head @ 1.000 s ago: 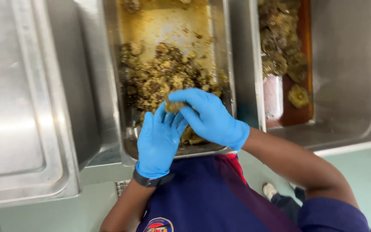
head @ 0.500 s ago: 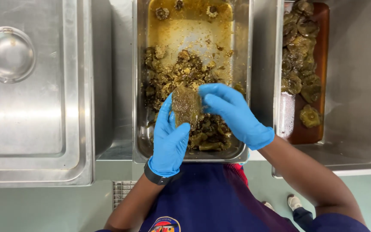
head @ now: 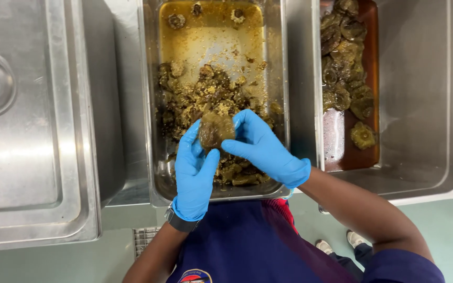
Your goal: Inspecting and sorting stuffed food items between stainless steel containers in a production facility.
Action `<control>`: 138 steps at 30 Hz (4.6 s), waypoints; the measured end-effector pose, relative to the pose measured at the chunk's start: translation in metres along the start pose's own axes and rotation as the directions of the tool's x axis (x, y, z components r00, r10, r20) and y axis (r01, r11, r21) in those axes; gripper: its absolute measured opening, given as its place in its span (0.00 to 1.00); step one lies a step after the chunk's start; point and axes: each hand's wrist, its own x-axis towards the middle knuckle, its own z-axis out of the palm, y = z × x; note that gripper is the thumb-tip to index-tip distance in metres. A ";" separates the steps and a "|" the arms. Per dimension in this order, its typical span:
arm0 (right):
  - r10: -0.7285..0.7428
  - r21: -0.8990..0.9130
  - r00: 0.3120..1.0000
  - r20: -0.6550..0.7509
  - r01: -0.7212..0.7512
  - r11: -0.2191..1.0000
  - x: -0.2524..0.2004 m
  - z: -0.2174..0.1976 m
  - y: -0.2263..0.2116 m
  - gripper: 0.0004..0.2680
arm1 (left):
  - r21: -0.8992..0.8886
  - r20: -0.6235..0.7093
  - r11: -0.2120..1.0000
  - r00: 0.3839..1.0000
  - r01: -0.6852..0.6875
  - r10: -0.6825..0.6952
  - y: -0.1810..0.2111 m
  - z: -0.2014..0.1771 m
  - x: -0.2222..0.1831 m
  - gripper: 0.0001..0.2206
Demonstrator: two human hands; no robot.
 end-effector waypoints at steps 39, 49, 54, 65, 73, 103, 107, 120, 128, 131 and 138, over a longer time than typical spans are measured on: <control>-0.579 -0.748 0.718 0.386 0.611 0.259 -0.007 0.018 -0.040 0.12 | -0.820 0.236 0.420 0.898 0.389 -0.371 -0.021 -0.023 -0.007 0.23; -0.562 -0.790 0.674 0.479 0.610 0.058 -0.011 0.030 -0.018 0.10 | -0.834 0.237 0.483 0.964 0.267 -0.124 -0.023 -0.011 -0.015 0.29; -0.517 -0.785 0.793 0.322 0.529 0.323 -0.010 0.027 -0.018 0.06 | -0.845 0.184 0.460 0.955 0.275 -0.232 -0.030 -0.006 -0.011 0.25; -0.468 -0.811 0.817 0.338 0.505 0.296 -0.007 0.014 -0.014 0.04 | -0.645 0.057 0.726 0.963 0.238 -0.264 -0.086 -0.018 -0.011 0.06; -0.526 -0.792 0.777 0.346 0.542 0.281 -0.005 0.004 0.003 0.04 | -0.611 0.004 0.756 0.956 0.235 -0.295 -0.064 -0.010 -0.006 0.10; -0.365 -0.763 0.907 0.209 0.385 0.520 -0.005 0.003 -0.006 0.05 | -0.400 -0.121 0.896 0.957 0.195 -0.263 -0.079 -0.011 -0.006 0.07; -0.419 -0.763 0.883 0.211 0.416 0.495 -0.006 0.004 -0.006 0.04 | -0.439 -0.084 0.881 0.968 0.178 -0.238 -0.075 -0.008 -0.005 0.09; -0.384 -0.767 0.910 0.157 0.357 0.533 -0.002 0.003 -0.003 0.04 | -0.409 -0.094 0.890 0.961 0.201 -0.260 -0.080 -0.011 -0.007 0.06; -0.269 -0.561 0.958 0.098 0.276 0.780 0.001 -0.002 -0.004 0.06 | -0.394 -0.101 0.887 0.948 0.242 -0.303 -0.080 -0.013 -0.007 0.07; -0.225 -0.547 0.973 0.059 0.220 0.808 0.002 -0.002 -0.002 0.07 | -0.431 -0.092 0.878 0.958 0.209 -0.273 -0.089 -0.019 -0.010 0.06; -0.190 -0.558 0.981 0.041 0.180 0.810 0.001 -0.001 -0.010 0.10 | -0.433 -0.100 0.873 0.951 0.223 -0.292 -0.083 -0.011 -0.008 0.04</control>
